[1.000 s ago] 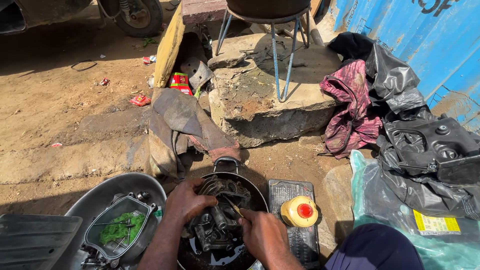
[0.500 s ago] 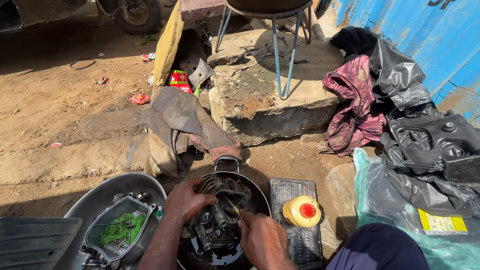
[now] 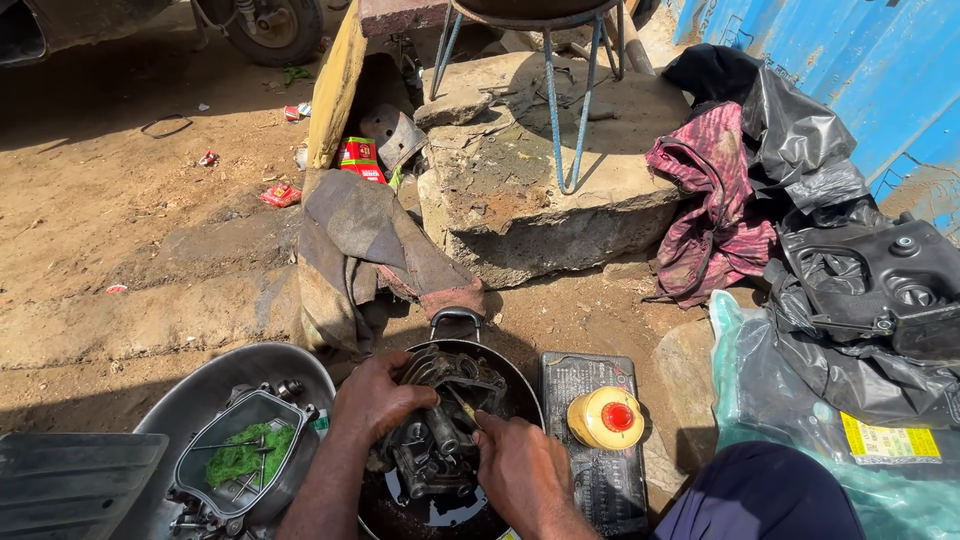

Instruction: Cleaning and inspecting mechanical engine components using a screwdriver and fluid.

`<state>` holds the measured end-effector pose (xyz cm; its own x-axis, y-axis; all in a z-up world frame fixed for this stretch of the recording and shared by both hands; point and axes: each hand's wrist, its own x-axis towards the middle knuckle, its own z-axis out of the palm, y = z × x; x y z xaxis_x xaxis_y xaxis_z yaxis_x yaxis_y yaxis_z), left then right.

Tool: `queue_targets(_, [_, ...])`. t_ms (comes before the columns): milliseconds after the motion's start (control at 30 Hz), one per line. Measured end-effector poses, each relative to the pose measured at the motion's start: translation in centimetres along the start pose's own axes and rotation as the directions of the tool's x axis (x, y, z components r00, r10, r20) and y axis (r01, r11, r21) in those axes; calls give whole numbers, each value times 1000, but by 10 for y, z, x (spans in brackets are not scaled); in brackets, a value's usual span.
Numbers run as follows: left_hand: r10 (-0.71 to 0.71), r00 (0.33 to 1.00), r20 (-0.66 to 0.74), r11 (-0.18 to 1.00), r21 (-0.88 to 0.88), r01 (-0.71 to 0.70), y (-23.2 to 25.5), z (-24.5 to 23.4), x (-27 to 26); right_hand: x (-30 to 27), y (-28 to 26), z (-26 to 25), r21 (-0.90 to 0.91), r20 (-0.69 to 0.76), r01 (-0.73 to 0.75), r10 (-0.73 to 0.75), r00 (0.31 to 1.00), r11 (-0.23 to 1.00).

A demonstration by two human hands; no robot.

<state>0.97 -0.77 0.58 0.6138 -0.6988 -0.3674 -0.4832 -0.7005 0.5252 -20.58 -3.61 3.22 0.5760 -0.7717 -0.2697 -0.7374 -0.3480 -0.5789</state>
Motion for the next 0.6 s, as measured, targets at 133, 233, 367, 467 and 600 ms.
queue_targets(133, [-18, 1000, 4, 1000, 5, 18, -2, 3, 5, 3, 1, 9, 72, 20, -81, 80, 997, 994])
queue_targets(233, [-19, 1000, -12, 1000, -10, 19, -3, 4, 5, 10, 18, 29, 170, -92, -20, 37, 995, 985])
queue_targets(367, [-23, 1000, -3, 1000, 0, 23, -1, 0, 3, 1, 10, 14, 171, -85, -22, 37, 996, 985])
queue_targets(467, [-20, 1000, -4, 1000, -9, 20, -5, 3, 7, 0, 6, 4, 79, -22, -57, 59, 998, 995])
queue_targets(600, [4, 1000, -12, 1000, -31, -5, -5, 5, 7, 2, 3, 2, 41, 0, -52, 52, 999, 998])
